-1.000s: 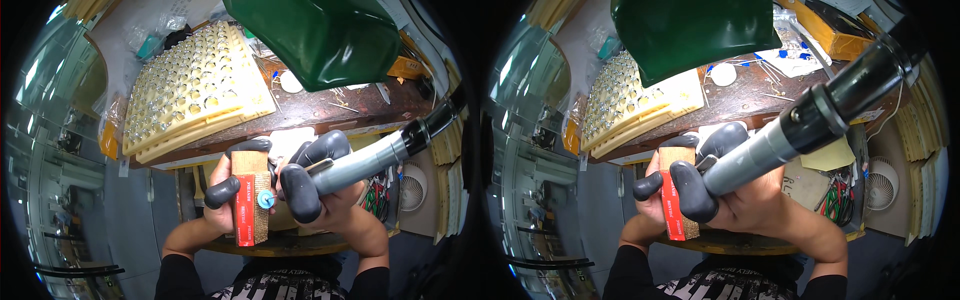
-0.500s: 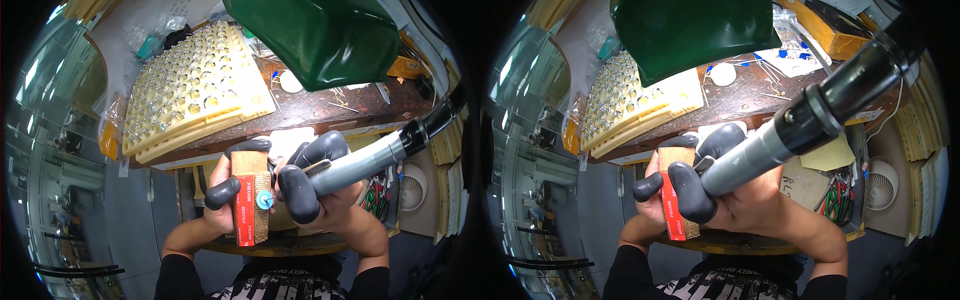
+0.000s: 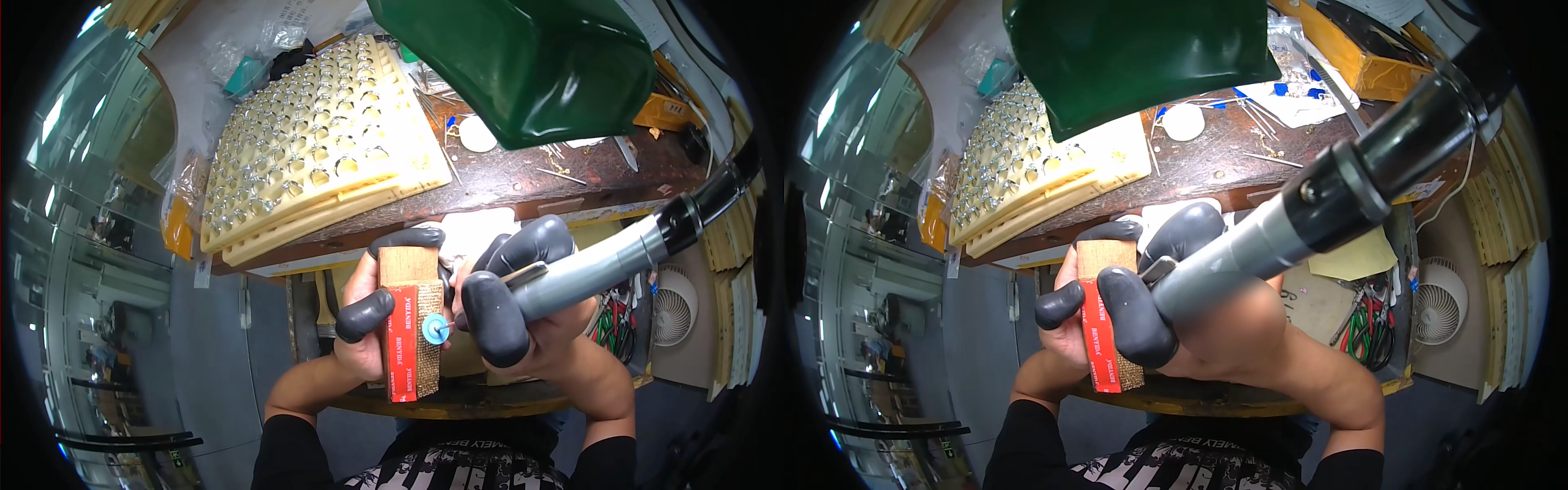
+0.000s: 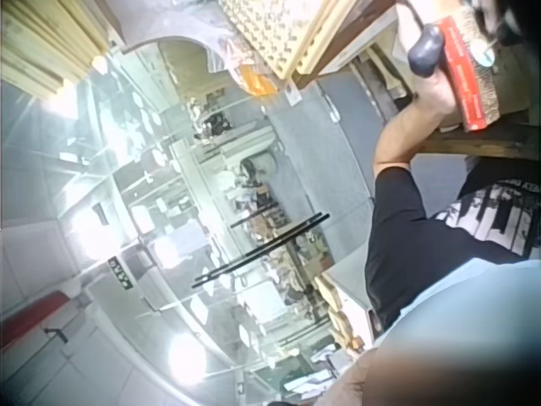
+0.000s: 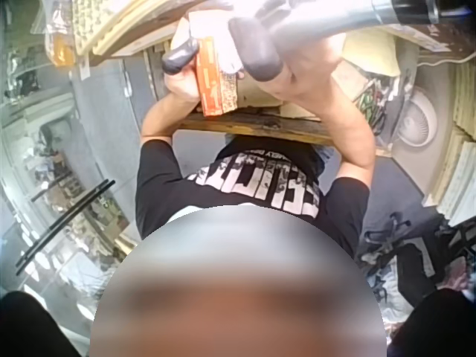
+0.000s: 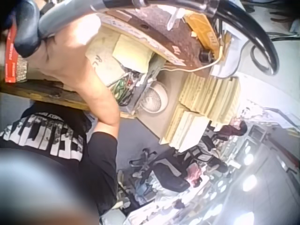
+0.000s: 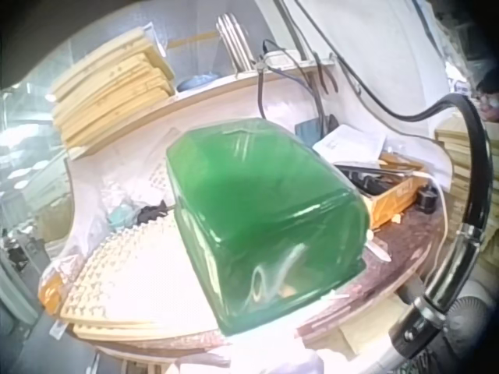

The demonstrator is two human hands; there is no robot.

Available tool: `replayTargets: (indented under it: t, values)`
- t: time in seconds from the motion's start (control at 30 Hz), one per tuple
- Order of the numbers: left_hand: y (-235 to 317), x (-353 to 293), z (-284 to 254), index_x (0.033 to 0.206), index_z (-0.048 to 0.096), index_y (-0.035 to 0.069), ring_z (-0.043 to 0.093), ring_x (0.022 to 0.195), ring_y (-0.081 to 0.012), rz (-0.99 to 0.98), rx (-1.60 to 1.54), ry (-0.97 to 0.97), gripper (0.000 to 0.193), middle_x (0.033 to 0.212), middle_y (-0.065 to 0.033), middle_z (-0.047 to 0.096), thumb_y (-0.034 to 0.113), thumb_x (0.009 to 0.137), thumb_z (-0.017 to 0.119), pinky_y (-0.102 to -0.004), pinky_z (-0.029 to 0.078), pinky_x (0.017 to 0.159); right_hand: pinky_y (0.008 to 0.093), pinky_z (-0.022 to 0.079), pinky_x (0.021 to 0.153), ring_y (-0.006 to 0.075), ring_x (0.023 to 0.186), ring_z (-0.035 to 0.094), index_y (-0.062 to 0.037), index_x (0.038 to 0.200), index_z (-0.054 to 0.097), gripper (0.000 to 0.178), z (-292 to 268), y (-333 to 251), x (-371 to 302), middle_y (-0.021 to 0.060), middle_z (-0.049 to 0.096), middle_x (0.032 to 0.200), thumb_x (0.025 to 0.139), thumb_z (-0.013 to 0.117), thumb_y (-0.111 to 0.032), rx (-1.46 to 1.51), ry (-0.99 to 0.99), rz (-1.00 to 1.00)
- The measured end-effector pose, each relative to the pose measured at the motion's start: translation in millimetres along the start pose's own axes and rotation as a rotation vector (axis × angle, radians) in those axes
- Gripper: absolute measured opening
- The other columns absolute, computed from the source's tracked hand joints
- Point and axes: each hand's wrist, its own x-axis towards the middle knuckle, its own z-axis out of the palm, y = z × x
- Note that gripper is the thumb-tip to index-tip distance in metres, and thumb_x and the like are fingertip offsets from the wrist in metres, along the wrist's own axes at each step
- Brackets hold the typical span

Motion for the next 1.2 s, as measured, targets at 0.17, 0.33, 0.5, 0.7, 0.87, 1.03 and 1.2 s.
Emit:
replayTargets:
  t: [0.17,0.33,0.5,0.7,0.87,1.03,1.2]
  values:
    - [0.5,-0.5,1.0,0.144,0.029,0.002,0.066,0.089,-0.0264,-0.032,-0.012,0.018,0.074,0.114,-0.0209,0.055,0.039,0.088,0.062,-0.0418,0.061,0.072,0.0294,0.055,0.051,0.0154,0.060,0.063,0.0107,0.094,0.053,0.010,0.6,-2.0,-1.2,0.0144,0.061,0.075,0.091,0.060,0.003,-0.030,-0.021,0.067]
    - [0.9,-0.2,-0.6,0.144,0.029,0.003,0.066,0.089,-0.0270,-0.022,-0.002,0.006,0.075,0.114,-0.0210,0.055,0.039,0.088,0.063,-0.0415,0.061,0.072,0.0289,0.055,0.051,0.0155,0.060,0.064,0.0106,0.096,0.054,0.010,-0.4,2.3,-1.5,0.0142,0.062,0.077,0.091,0.060,0.004,-0.013,0.009,0.036]
    - [-0.2,-0.2,-0.5,0.143,0.030,0.003,0.066,0.089,-0.0273,-0.023,-0.022,0.015,0.074,0.113,-0.0210,0.055,0.039,0.087,0.064,-0.0415,0.061,0.072,0.0288,0.055,0.052,0.0156,0.061,0.064,0.0099,0.096,0.055,0.011,0.3,-3.2,-1.4,0.0152,0.062,0.080,0.090,0.061,0.004,-0.056,-0.012,0.090]
    - [-1.1,0.3,0.9,0.142,0.030,0.003,0.066,0.089,-0.0272,-0.012,-0.025,0.021,0.074,0.112,-0.0206,0.055,0.039,0.087,0.064,-0.0418,0.061,0.072,0.0281,0.055,0.052,0.0154,0.062,0.064,0.0105,0.096,0.054,0.011,-0.1,2.4,0.1,0.0147,0.060,0.080,0.090,0.061,0.004,-0.044,0.009,-0.017]
    - [-1.9,0.2,-1.6,0.143,0.030,0.004,0.066,0.089,-0.0272,-0.024,-0.019,0.016,0.074,0.113,-0.0205,0.055,0.039,0.087,0.065,-0.0420,0.061,0.072,0.0285,0.055,0.053,0.0157,0.062,0.064,0.0106,0.096,0.054,0.011,0.3,-2.7,2.9,0.0140,0.060,0.079,0.089,0.061,0.005,-0.060,0.001,0.008]
    - [-0.5,0.6,0.2,0.143,0.030,0.005,0.066,0.089,-0.0271,-0.043,-0.020,0.016,0.075,0.113,-0.0203,0.055,0.041,0.086,0.065,-0.0413,0.061,0.072,0.0297,0.055,0.055,0.0160,0.063,0.065,0.0100,0.097,0.053,0.012,-2.0,0.4,0.2,0.0135,0.060,0.079,0.089,0.061,0.006,-0.079,-0.020,0.009]
    - [1.0,0.1,-3.7,0.143,0.030,0.005,0.066,0.089,-0.0270,-0.031,0.002,0.005,0.076,0.113,-0.0203,0.055,0.041,0.086,0.065,-0.0407,0.060,0.073,0.0298,0.055,0.056,0.0162,0.063,0.065,0.0098,0.098,0.052,0.013,-0.1,-0.6,1.4,0.0139,0.061,0.080,0.089,0.060,0.006,-0.095,-0.036,0.008]
